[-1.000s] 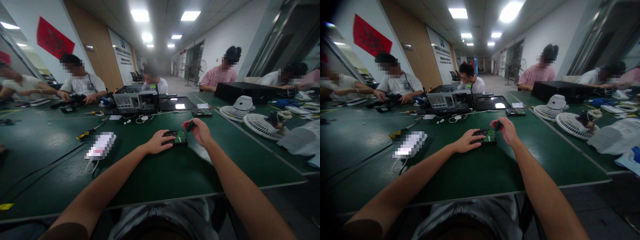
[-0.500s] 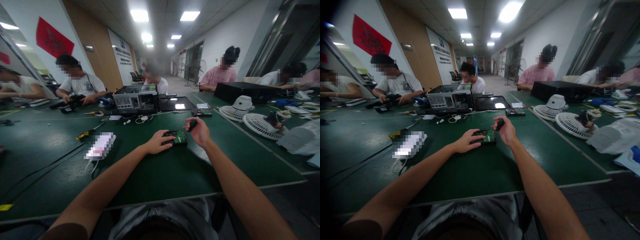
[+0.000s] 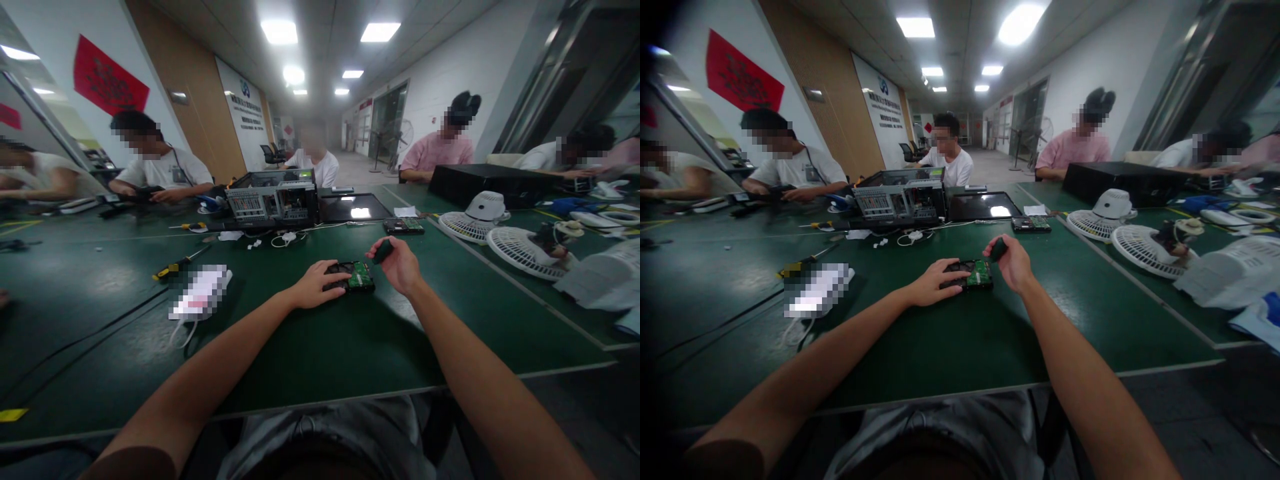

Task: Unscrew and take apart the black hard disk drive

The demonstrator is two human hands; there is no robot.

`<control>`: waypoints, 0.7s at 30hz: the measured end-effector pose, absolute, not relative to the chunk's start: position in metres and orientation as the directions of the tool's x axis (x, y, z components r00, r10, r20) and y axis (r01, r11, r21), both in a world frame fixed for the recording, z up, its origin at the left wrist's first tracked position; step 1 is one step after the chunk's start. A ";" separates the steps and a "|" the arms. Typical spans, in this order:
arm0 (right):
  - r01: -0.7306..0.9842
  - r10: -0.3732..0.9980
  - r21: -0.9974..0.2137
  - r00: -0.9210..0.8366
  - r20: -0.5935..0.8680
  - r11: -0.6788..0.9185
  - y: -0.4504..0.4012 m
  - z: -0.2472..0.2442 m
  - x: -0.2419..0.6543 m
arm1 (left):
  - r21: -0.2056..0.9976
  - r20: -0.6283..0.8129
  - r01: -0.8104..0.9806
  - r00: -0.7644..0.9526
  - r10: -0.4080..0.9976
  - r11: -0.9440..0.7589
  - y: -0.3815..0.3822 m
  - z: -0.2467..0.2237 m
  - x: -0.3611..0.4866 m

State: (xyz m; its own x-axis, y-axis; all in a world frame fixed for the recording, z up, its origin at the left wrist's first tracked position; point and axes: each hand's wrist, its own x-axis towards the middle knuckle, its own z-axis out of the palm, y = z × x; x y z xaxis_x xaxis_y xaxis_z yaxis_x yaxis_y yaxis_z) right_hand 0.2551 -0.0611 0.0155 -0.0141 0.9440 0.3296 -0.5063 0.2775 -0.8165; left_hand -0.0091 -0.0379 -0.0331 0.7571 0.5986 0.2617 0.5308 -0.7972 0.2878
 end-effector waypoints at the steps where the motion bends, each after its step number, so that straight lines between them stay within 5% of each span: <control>1: -0.511 0.944 -0.814 -0.013 0.330 0.277 -0.061 0.016 0.255 | 0.289 0.262 0.530 0.757 0.598 -0.797 -0.038 -0.033 -0.009; 21: -0.455 0.947 -0.859 -0.095 0.307 0.233 -0.066 0.017 0.253 | 0.309 0.268 0.525 0.752 0.603 -0.793 -0.042 -0.028 -0.008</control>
